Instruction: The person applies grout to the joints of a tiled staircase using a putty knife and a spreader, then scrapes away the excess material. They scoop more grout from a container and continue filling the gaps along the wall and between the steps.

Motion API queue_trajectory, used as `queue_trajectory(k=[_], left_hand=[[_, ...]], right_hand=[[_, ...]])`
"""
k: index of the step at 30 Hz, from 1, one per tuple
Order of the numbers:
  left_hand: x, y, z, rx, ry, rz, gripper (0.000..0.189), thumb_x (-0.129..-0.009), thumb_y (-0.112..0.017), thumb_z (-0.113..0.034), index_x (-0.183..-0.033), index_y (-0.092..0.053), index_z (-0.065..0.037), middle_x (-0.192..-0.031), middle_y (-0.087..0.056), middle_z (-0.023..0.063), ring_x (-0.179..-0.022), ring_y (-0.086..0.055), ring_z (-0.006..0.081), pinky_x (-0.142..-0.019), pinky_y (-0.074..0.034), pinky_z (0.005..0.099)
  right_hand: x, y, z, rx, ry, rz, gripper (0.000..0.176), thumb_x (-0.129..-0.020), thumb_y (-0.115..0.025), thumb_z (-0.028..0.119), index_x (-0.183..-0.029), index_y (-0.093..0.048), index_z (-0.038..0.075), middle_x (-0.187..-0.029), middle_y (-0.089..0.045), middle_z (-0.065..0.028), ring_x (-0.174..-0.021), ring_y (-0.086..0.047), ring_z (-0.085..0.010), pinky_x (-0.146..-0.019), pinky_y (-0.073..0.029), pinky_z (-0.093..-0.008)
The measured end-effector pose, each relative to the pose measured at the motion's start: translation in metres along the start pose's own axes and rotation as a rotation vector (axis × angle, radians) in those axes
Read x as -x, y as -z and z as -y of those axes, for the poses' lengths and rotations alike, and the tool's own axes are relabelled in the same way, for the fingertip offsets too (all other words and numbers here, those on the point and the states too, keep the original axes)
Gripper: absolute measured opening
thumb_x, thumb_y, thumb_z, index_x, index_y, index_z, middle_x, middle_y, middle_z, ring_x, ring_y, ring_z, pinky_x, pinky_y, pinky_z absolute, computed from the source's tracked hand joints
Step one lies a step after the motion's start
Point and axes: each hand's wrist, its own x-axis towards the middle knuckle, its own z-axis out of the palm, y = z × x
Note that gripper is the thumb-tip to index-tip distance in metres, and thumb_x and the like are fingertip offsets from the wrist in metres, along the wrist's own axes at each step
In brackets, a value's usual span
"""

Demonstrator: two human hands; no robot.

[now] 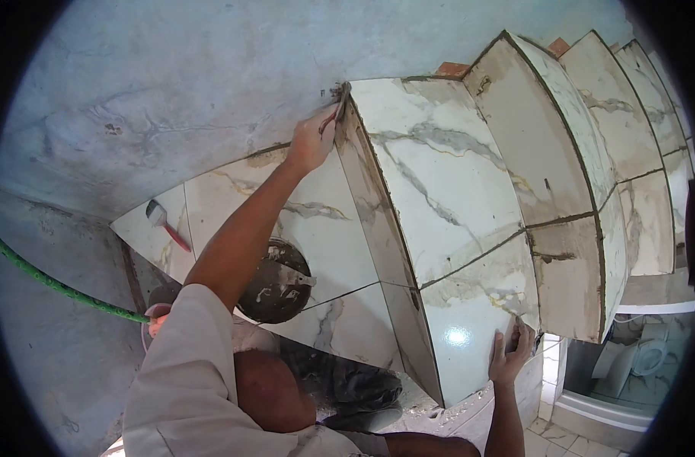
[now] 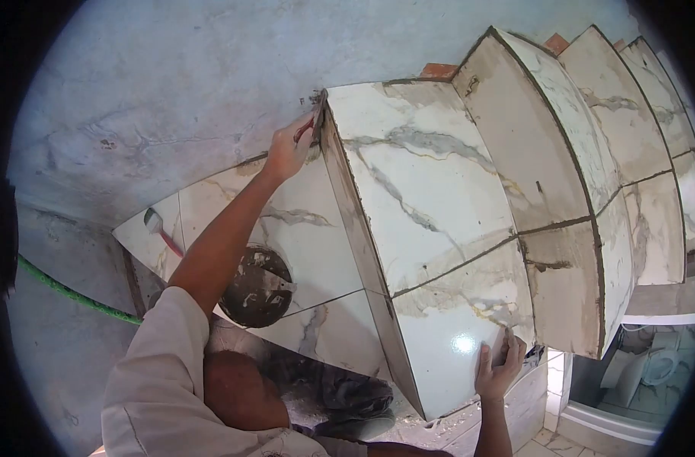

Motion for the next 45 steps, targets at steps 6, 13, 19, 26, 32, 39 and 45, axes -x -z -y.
queue_trajectory(k=[6,13,19,26,32,39,45], left_hand=[[0.024,0.031,0.002,0.14,0.166,0.092,0.033,-0.093,-0.049,-0.008,-0.124,-0.058,-0.002,-0.102,-0.067,0.0196,-0.092,-0.066,0.0302,-0.085,-0.049,0.0335],[-0.009,0.008,0.015,-0.108,0.167,0.038,0.036,-0.093,-0.049,-0.007,-0.128,-0.055,-0.001,-0.103,-0.067,0.0178,-0.089,-0.063,0.0209,-0.085,-0.048,0.0307],[0.026,0.026,0.001,0.058,0.086,0.173,0.034,-0.092,-0.051,-0.006,-0.125,-0.058,-0.004,-0.101,-0.067,0.017,-0.086,-0.065,0.0245,-0.08,-0.049,0.0309],[0.031,0.036,0.009,0.285,0.222,0.177,0.032,-0.096,-0.052,-0.008,-0.126,-0.058,0.0,-0.096,-0.066,0.0059,-0.087,-0.058,0.01,-0.08,-0.047,0.0254],[0.039,0.012,-0.019,0.235,0.158,0.157,0.034,-0.093,-0.052,-0.006,-0.126,-0.056,0.001,-0.087,-0.065,0.011,-0.078,-0.057,0.0109,-0.074,-0.049,0.028],[0.143,-0.002,-0.114,0.093,-0.11,0.316,0.044,-0.082,-0.058,0.002,-0.127,-0.056,0.0,-0.087,-0.063,0.0181,-0.072,-0.063,0.0293,-0.064,-0.051,0.0354],[0.213,-0.022,-0.173,0.122,-0.319,0.408,0.058,-0.076,-0.063,0.001,-0.131,-0.045,0.009,-0.101,-0.063,0.0209,-0.077,-0.064,0.032,-0.066,-0.052,0.0381]], right_hand=[[-0.002,0.0,0.003,-0.017,-0.016,-0.001,0.049,-0.085,-0.067,0.018,-0.126,-0.052,-0.004,-0.101,-0.049,-0.0135,-0.091,-0.05,-0.0253,-0.077,-0.042,-0.0346],[-0.001,0.0,-0.001,-0.005,-0.007,0.013,0.051,-0.086,-0.067,0.02,-0.127,-0.051,-0.005,-0.102,-0.047,-0.0126,-0.091,-0.05,-0.0242,-0.078,-0.042,-0.0336],[-0.001,-0.002,0.0,0.005,-0.006,-0.011,0.05,-0.086,-0.067,0.022,-0.125,-0.053,-0.005,-0.102,-0.047,-0.0121,-0.086,-0.047,-0.0228,-0.075,-0.04,-0.033],[-0.002,0.001,0.004,0.084,-0.02,0.015,0.049,-0.085,-0.067,0.021,-0.123,-0.054,-0.005,-0.098,-0.048,-0.012,-0.085,-0.047,-0.024,-0.076,-0.04,-0.0338],[-0.002,-0.001,0.001,0.024,-0.027,-0.019,0.046,-0.083,-0.069,0.019,-0.119,-0.054,-0.005,-0.1,-0.051,-0.0156,-0.09,-0.051,-0.0284,-0.077,-0.042,-0.0361],[-0.004,0.001,0.009,0.134,-0.04,-0.023,0.048,-0.082,-0.072,0.02,-0.121,-0.056,-0.002,-0.1,-0.053,-0.0142,-0.088,-0.052,-0.0269,-0.076,-0.043,-0.0352],[-0.002,0.003,0.009,0.182,-0.038,-0.021,0.049,-0.082,-0.073,0.023,-0.122,-0.057,-0.001,-0.097,-0.053,-0.0127,-0.085,-0.052,-0.0239,-0.076,-0.044,-0.034]])
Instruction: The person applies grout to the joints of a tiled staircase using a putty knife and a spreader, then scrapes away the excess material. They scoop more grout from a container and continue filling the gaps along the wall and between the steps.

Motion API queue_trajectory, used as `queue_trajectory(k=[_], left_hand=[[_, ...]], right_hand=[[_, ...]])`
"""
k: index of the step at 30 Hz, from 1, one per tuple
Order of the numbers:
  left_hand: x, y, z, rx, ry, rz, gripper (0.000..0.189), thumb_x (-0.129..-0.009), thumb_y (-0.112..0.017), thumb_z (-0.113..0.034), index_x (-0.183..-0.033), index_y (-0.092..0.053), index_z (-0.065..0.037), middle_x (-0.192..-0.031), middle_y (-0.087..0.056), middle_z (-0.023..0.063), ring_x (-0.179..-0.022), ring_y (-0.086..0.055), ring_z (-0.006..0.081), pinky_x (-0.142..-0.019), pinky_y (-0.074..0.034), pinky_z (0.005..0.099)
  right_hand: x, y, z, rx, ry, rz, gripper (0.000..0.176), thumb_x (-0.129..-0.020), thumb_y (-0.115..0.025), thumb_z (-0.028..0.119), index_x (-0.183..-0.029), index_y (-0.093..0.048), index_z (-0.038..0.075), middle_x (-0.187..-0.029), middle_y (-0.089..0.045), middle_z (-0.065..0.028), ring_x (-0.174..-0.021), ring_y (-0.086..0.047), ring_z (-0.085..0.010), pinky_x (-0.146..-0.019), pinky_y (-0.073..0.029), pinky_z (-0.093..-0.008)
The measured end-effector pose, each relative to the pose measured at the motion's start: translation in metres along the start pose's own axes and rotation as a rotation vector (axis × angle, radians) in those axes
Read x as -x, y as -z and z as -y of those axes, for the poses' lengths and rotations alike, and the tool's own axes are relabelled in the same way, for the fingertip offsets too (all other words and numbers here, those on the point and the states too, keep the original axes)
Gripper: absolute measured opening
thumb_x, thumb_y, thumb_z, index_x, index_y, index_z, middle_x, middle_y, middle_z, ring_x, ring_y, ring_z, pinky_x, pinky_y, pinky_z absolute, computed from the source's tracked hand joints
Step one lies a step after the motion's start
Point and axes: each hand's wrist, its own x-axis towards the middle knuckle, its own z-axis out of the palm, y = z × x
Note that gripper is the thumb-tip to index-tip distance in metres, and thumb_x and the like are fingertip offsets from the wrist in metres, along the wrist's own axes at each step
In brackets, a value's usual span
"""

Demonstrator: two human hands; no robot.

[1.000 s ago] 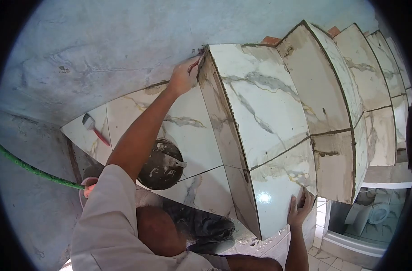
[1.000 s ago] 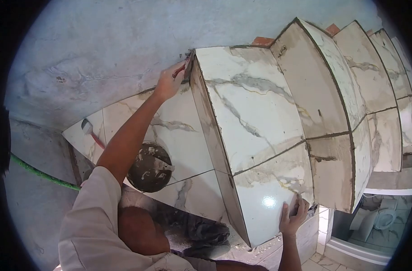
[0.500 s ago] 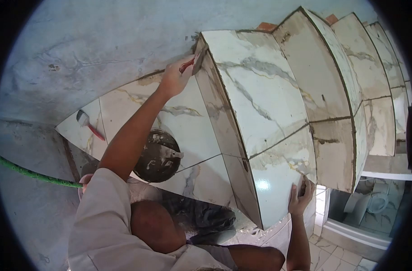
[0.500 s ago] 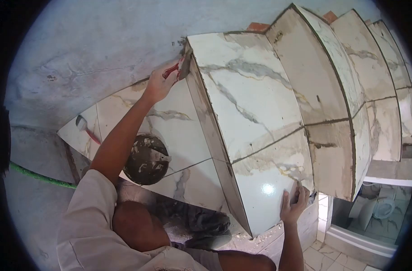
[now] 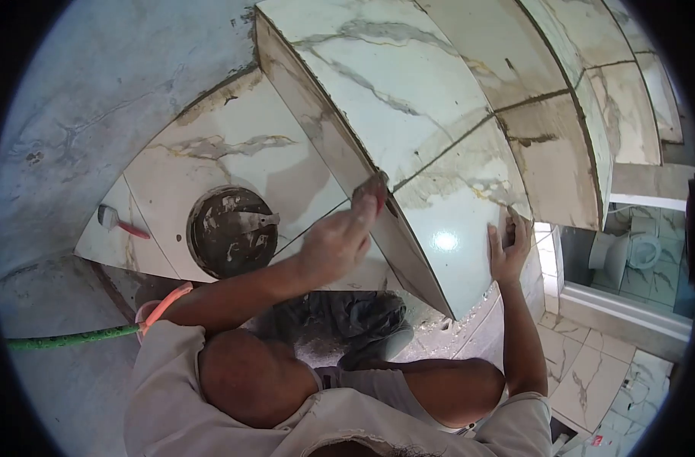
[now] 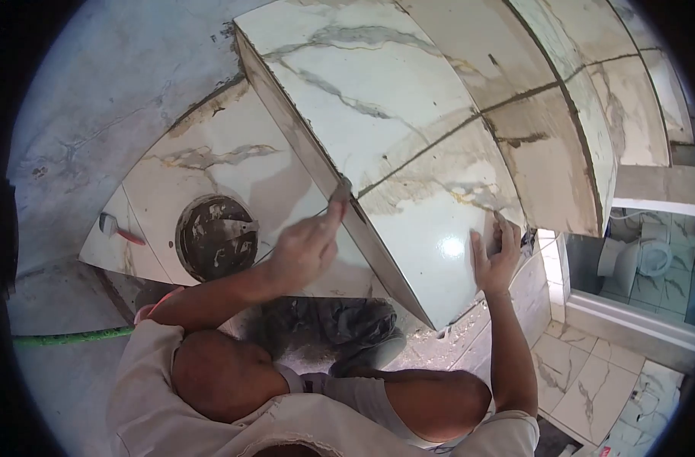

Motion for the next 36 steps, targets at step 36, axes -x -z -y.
queue_trajectory(k=[36], left_hand=[[-0.034,0.023,-0.231,0.668,1.255,-0.293,0.037,-0.098,-0.047,-0.028,-0.112,-0.05,0.006,-0.102,-0.058,0.0252,-0.091,-0.059,0.0354,-0.08,-0.047,0.0402]], right_hand=[[0.003,0.047,0.148,-0.668,0.619,0.825,0.028,-0.083,-0.065,0.016,-0.099,-0.048,0.0,-0.077,-0.061,-0.0186,-0.073,-0.064,-0.0387,-0.062,-0.051,-0.046]])
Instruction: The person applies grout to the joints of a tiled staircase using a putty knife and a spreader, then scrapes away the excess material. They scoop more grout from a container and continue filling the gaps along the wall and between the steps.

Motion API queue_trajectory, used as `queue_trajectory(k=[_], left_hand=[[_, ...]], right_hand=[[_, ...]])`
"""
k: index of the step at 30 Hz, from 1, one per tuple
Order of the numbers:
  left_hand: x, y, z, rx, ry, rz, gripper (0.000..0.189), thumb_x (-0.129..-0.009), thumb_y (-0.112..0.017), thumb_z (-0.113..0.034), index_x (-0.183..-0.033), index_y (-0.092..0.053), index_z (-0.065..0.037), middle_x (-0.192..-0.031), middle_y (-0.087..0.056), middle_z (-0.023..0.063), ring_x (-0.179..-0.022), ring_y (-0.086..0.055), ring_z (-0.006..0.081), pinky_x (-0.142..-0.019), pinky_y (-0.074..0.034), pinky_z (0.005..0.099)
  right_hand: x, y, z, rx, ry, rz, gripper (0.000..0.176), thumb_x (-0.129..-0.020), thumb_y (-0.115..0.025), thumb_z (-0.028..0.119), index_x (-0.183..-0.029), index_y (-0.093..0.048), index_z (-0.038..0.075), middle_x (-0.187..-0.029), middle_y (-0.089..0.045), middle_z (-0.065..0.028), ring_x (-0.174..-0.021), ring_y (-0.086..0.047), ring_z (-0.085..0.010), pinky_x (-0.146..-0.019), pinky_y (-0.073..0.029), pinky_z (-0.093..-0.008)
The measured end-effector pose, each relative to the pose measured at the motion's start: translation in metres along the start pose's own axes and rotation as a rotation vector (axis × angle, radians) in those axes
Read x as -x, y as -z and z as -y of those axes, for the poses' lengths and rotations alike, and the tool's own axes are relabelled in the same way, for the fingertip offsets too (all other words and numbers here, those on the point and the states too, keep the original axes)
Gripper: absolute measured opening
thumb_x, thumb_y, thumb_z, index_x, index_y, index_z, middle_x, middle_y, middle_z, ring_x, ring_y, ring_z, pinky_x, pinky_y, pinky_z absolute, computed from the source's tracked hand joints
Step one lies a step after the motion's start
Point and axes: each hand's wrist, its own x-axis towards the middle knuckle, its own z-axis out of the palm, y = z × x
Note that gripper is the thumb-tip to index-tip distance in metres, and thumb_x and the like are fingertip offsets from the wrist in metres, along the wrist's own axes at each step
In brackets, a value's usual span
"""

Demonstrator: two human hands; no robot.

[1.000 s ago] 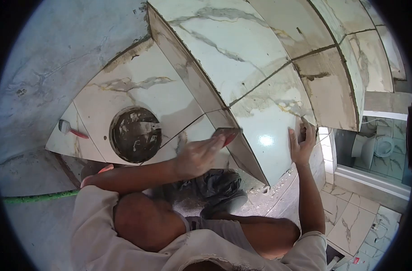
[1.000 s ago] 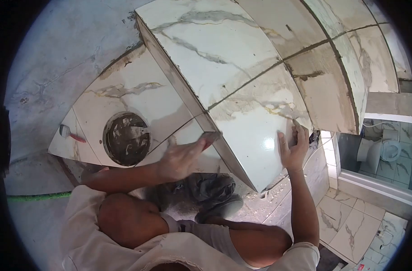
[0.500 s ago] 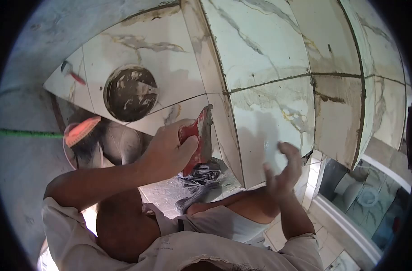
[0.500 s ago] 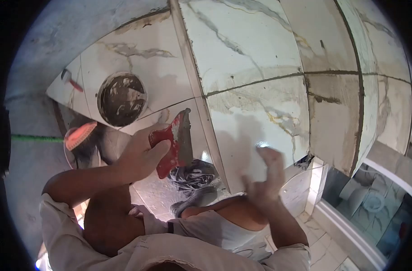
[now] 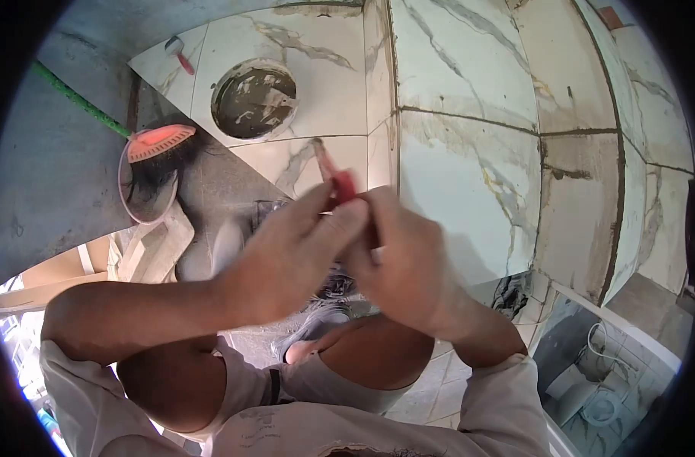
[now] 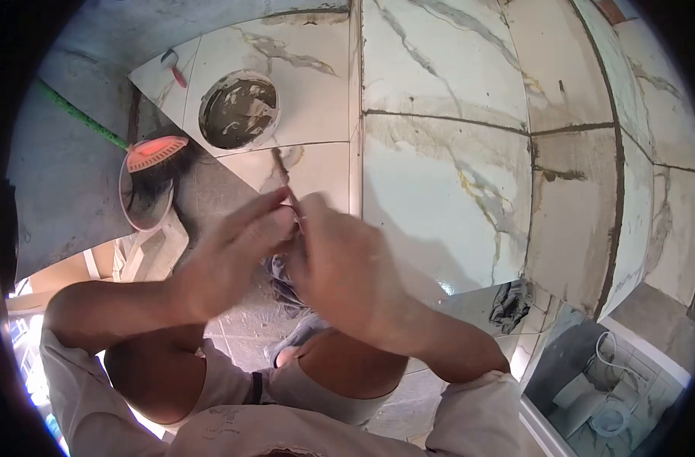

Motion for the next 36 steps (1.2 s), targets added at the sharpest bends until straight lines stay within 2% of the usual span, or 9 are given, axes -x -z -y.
queue_trajectory(k=[2,5,8,11,23,26,28,34,36], left_hand=[[0.008,-0.02,0.007,-0.284,-0.095,0.036,0.056,-0.096,-0.052,-0.036,-0.122,-0.042,0.013,-0.111,-0.056,0.03,-0.104,-0.058,0.0373,-0.09,-0.045,0.0424],[0.016,-0.066,0.046,-0.546,-0.467,-0.013,0.075,-0.094,-0.054,-0.034,-0.134,-0.025,0.022,-0.137,-0.031,0.0409,-0.13,-0.033,0.0515,-0.11,-0.027,0.05],[0.02,-0.105,0.071,-0.346,-0.62,-0.06,0.081,-0.091,-0.06,-0.032,-0.142,-0.019,0.014,-0.144,-0.02,0.0405,-0.136,-0.02,0.0531,-0.112,-0.021,0.0543],[0.023,-0.105,0.079,-0.258,-0.702,-0.072,0.085,-0.09,-0.061,-0.032,-0.141,-0.014,0.017,-0.142,-0.019,0.043,-0.135,-0.02,0.0553,-0.111,-0.02,0.0568],[-0.004,-0.12,0.087,-0.071,-0.535,-0.158,0.088,-0.088,-0.06,-0.037,-0.139,-0.017,0.02,-0.141,-0.02,0.0451,-0.134,-0.018,0.0584,-0.112,-0.018,0.0561],[-0.01,-0.119,0.075,-0.041,-0.51,-0.011,0.09,-0.088,-0.059,-0.041,-0.14,-0.016,0.018,-0.141,-0.022,0.0442,-0.135,-0.017,0.0575,-0.112,-0.018,0.056],[-0.012,-0.118,0.073,0.304,-0.467,0.125,0.091,-0.089,-0.058,-0.043,-0.142,-0.014,0.016,-0.141,-0.023,0.0431,-0.135,-0.019,0.0559,-0.112,-0.017,0.056],[0.017,-0.104,0.079,0.201,-0.547,-0.18,0.088,-0.092,-0.057,-0.04,-0.142,-0.012,0.015,-0.145,-0.014,0.04,-0.138,-0.016,0.052,-0.113,-0.017,0.0533],[0.021,-0.103,0.084,0.315,-0.487,-0.214,0.089,-0.091,-0.06,-0.039,-0.142,-0.01,0.016,-0.145,-0.016,0.0388,-0.137,-0.019,0.0506,-0.113,-0.018,0.0519]], right_hand=[[0.014,0.015,-0.019,-0.093,-0.059,-0.121,0.02,-0.084,-0.058,0.008,-0.1,-0.048,0.002,-0.073,-0.062,-0.0187,-0.067,-0.064,-0.0394,-0.06,-0.05,-0.0449],[0.032,0.03,-0.048,-0.426,-0.262,-0.322,0.03,-0.076,-0.05,-0.001,-0.105,-0.055,0.001,-0.081,-0.06,-0.0012,-0.067,-0.055,-0.0123,-0.061,-0.048,-0.0286],[0.041,0.04,-0.058,-0.654,-0.41,-0.42,0.028,-0.083,-0.056,0.004,-0.111,-0.056,0.004,-0.088,-0.062,0.0014,-0.072,-0.055,-0.0086,-0.063,-0.048,-0.0248],[0.048,0.034,-0.075,-0.68,-0.534,-0.382,0.024,-0.088,-0.063,0.01,-0.111,-0.057,0.005,-0.093,-0.063,0.0005,-0.077,-0.055,-0.0052,-0.065,-0.047,-0.0218],[0.038,0.009,-0.049,-0.099,-0.55,-0.37,0.014,-0.085,-0.07,0.007,-0.096,-0.061,0.003,-0.083,-0.068,-0.0022,-0.071,-0.059,-0.0069,-0.061,-0.05,-0.0249],[0.04,0.032,-0.037,0.107,-0.562,-0.403,0.015,-0.083,-0.072,0.008,-0.092,-0.062,0.001,-0.08,-0.068,-0.0047,-0.07,-0.059,-0.0085,-0.062,-0.05,-0.0266],[0.039,0.043,-0.006,0.456,-0.671,-0.447,0.017,-0.081,-0.073,0.008,-0.09,-0.062,0.0,-0.077,-0.068,-0.0049,-0.068,-0.059,-0.0092,-0.063,-0.05,-0.0265],[0.036,-0.003,0.014,0.255,-0.588,-0.452,0.028,-0.077,-0.077,0.019,-0.095,-0.063,0.001,-0.078,-0.07,-0.01,-0.065,-0.062,-0.0137,-0.059,-0.049,-0.0303],[0.032,-0.018,0.033,0.566,-0.588,-0.37,0.028,-0.079,-0.074,0.019,-0.096,-0.064,0.001,-0.074,-0.068,-0.0122,-0.062,-0.064,-0.0234,-0.059,-0.05,-0.0322]])
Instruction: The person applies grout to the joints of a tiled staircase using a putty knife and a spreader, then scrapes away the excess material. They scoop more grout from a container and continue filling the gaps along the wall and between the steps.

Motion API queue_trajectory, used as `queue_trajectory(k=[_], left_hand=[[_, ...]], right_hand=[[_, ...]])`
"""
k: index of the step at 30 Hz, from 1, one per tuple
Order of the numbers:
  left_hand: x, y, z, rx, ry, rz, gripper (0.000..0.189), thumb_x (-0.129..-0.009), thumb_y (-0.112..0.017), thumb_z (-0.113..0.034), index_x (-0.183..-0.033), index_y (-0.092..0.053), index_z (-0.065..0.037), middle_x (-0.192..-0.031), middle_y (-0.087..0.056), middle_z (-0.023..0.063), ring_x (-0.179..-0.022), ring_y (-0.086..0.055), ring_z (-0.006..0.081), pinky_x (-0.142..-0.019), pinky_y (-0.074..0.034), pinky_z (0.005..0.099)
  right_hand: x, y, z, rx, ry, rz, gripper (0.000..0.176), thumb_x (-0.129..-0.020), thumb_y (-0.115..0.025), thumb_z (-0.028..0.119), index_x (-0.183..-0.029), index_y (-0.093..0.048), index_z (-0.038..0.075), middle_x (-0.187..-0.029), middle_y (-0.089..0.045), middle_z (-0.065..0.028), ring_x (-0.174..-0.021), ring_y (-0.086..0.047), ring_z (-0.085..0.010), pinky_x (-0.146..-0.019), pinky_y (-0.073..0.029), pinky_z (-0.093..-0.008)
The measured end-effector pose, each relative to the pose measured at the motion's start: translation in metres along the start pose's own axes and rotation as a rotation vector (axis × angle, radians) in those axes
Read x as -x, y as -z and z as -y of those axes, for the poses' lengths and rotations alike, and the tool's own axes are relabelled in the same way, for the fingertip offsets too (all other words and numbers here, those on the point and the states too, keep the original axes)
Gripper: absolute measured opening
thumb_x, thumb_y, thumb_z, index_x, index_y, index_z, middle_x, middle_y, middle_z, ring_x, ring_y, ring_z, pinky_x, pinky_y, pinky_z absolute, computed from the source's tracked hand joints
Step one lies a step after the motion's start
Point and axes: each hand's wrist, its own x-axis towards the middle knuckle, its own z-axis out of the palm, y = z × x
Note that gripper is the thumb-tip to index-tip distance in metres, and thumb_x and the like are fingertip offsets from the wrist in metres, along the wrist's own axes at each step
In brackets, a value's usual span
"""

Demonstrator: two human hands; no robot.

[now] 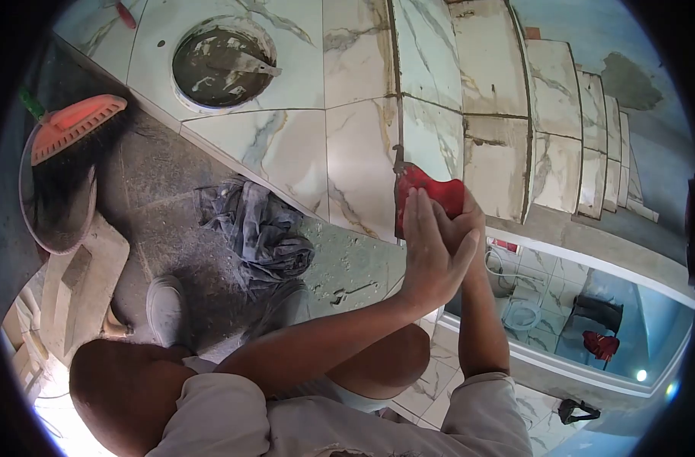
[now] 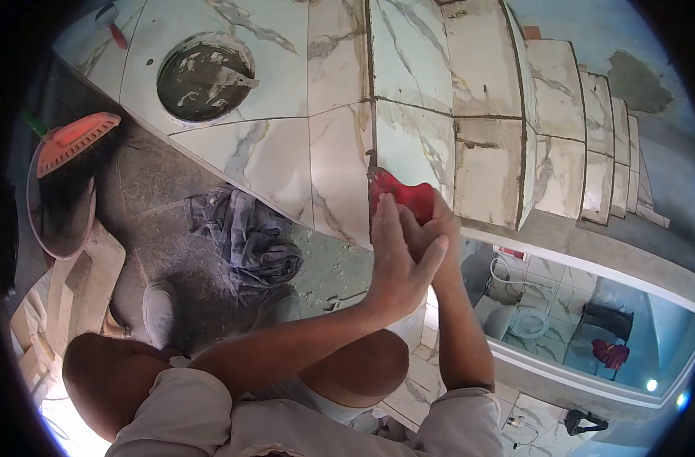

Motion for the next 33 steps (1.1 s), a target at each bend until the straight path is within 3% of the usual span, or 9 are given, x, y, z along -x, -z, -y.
queue_trajectory(k=[4,8,10,14,19,21,22,25,33], left_hand=[[-0.008,0.016,-0.014,0.282,0.18,-0.012,0.101,-0.081,-0.073,-0.037,-0.142,-0.011,0.015,-0.143,-0.02,0.0352,-0.136,-0.02,0.0485,-0.112,-0.023,0.0502],[-0.005,0.035,-0.018,0.286,0.007,0.024,0.096,-0.076,-0.078,-0.025,-0.143,-0.019,0.01,-0.133,-0.033,0.0248,-0.122,-0.041,0.0325,-0.1,-0.039,0.0398],[-0.007,0.04,-0.006,0.349,-0.074,0.021,0.083,-0.08,-0.074,-0.019,-0.142,-0.026,0.007,-0.126,-0.041,0.0162,-0.106,-0.051,0.0199,-0.089,-0.045,0.0308],[-0.014,0.071,0.013,0.654,0.334,0.151,0.038,-0.099,-0.053,-0.014,-0.133,-0.047,0.003,-0.102,-0.06,0.003,-0.08,-0.053,0.0051,-0.071,-0.045,0.0212],[-0.056,0.114,0.046,0.488,0.268,0.2,0.036,-0.1,-0.048,-0.011,-0.133,-0.048,0.002,-0.112,-0.062,0.0095,-0.089,-0.057,0.0082,-0.076,-0.048,0.0245],[-0.068,0.119,0.061,0.081,-0.198,0.178,0.043,-0.094,-0.05,0.0,-0.137,-0.044,0.002,-0.128,-0.057,0.0171,-0.107,-0.06,0.0194,-0.088,-0.048,0.0308],[-0.065,0.12,0.066,0.069,-0.197,0.177,0.043,-0.094,-0.05,0.0,-0.137,-0.044,0.002,-0.128,-0.057,0.0171,-0.107,-0.06,0.0194,-0.088,-0.048,0.0308],[-0.056,0.11,0.076,-0.489,-0.409,0.36,0.075,-0.074,-0.057,0.011,-0.145,-0.034,-0.001,-0.146,-0.04,0.0179,-0.136,-0.038,0.0362,-0.112,-0.028,0.0472],[-0.041,0.084,0.117,-0.409,-0.527,0.436,0.082,-0.068,-0.063,0.008,-0.144,-0.034,-0.001,-0.148,-0.036,0.0197,-0.138,-0.034,0.0347,-0.115,-0.024,0.0513]], right_hand=[[0.036,0.007,0.014,0.077,0.003,0.043,0.029,-0.079,-0.07,0.015,-0.103,-0.062,0.001,-0.09,-0.067,-0.0162,-0.077,-0.065,-0.0329,-0.068,-0.05,-0.0376],[0.073,0.003,0.021,0.02,0.181,-0.019,0.033,-0.078,-0.068,0.011,-0.109,-0.061,0.001,-0.102,-0.065,-0.0174,-0.088,-0.064,-0.0341,-0.074,-0.05,-0.0407],[0.078,-0.003,0.018,-0.004,0.222,0.017,0.037,-0.078,-0.068,0.01,-0.113,-0.06,0.0,-0.112,-0.062,-0.018,-0.097,-0.062,-0.0319,-0.081,-0.05,-0.0394],[0.077,0.003,0.025,0.014,0.424,0.156,0.053,-0.075,-0.071,0.008,-0.126,-0.057,0.001,-0.125,-0.058,-0.0185,-0.109,-0.059,-0.0331,-0.093,-0.047,-0.04],[0.088,0.017,0.018,-0.28,0.396,0.215,0.049,-0.078,-0.072,0.011,-0.124,-0.058,0.0,-0.124,-0.059,-0.0187,-0.11,-0.06,-0.0336,-0.093,-0.047,-0.0381],[0.091,0.024,0.006,-0.295,0.315,0.106,0.046,-0.082,-0.071,0.014,-0.123,-0.059,-0.001,-0.119,-0.062,-0.0188,-0.103,-0.062,-0.0294,-0.09,-0.048,-0.0356],[0.092,0.024,0.0,-0.306,0.315,0.108,0.046,-0.082,-0.071,0.014,-0.123,-0.059,-0.001,-0.119,-0.062,-0.0188,-0.103,-0.062,-0.0294,-0.09,-0.048,-0.0356],[0.093,0.02,-0.019,-0.478,0.306,0.018,0.049,-0.08,-0.074,0.012,-0.124,-0.058,-0.002,-0.114,-0.064,-0.0193,-0.095,-0.066,-0.0256,-0.082,-0.053,-0.0337],[0.098,0.016,-0.041,-0.578,0.257,0.012,0.054,-0.084,-0.071,0.026,-0.124,-0.056,-0.007,-0.107,-0.065,-0.0183,-0.088,-0.064,-0.023,-0.078,-0.051,-0.0326]])
